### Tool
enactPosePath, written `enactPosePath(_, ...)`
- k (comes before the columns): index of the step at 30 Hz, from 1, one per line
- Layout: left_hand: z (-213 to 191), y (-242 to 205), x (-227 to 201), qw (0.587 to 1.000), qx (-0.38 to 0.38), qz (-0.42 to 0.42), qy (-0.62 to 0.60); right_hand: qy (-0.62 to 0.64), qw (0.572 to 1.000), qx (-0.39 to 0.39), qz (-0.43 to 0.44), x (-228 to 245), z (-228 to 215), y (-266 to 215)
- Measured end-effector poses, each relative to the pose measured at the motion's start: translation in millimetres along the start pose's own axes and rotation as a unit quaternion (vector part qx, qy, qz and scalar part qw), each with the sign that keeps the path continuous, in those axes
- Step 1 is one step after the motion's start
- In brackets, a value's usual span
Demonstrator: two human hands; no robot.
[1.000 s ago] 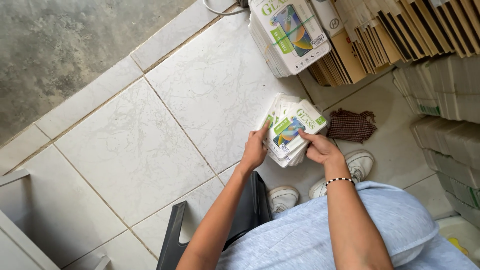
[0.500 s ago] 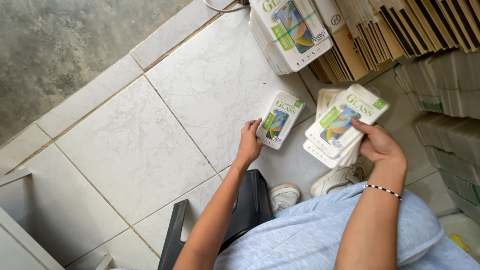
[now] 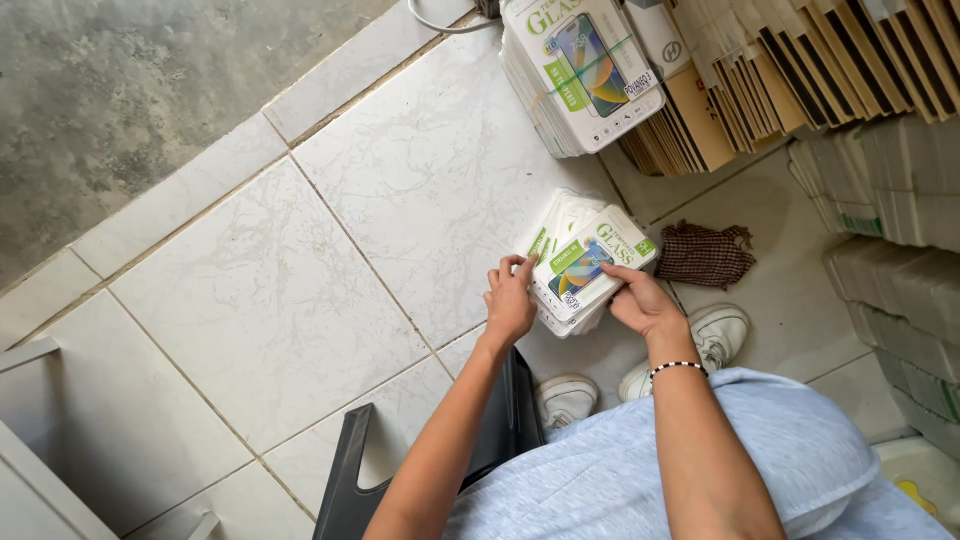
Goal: The person cleans and organizes the packaging for tempered glass screen protectors.
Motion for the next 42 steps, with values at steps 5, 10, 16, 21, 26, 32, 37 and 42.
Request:
enactPosePath(5, 5, 6, -10, 0.999, 0.031, -0.043, 0.01, -0.007, 0.999, -0.024, -0.021, 4, -10, 2)
enactPosePath(10, 10, 12, -19, 0.998, 0.045, -0.026, -0.023, -0.12, 0.988, -0.038, -0.092, 49, 13, -32)
enactPosePath(16, -51, -21, -88, 0.922, 0.119, 0.183, -0.32, -0.356, 0.903, -0.059, -0.235, 103, 70, -183)
enactPosePath(21, -102, -110, -193, 0.866, 0.102, 0.384, -0.303, -0.343, 0.86, -0.061, -0.372, 66, 54, -315)
enactPosePath(26, -103, -195, -233, 0.83, 0.065, 0.488, -0.264, -0.286, 0.811, -0.188, -0.475, 19, 32, -406)
enactPosePath(32, -122, -246, -236, 0.799, 0.062, 0.577, -0.156, -0.122, 0.76, -0.092, -0.632, -55, 72, -429)
enactPosePath(37, -137, -267, -217, 0.785, 0.1, 0.598, -0.129, -0.167, 0.739, -0.094, -0.646, -93, 58, -427)
enactPosePath(42, -149, -281, -221, 0.782, 0.138, 0.591, -0.14, -0.171, 0.768, -0.088, -0.611, -106, 64, -420)
Point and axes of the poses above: each hand's wrist, its own y-axis towards the middle knuckle, its own z-axis out of the palm, x = y × z, the point moved 1 cm from there along y, towards the middle knuckle, and after that the axes turned 6 degrees about y, right-handed, at the moved point
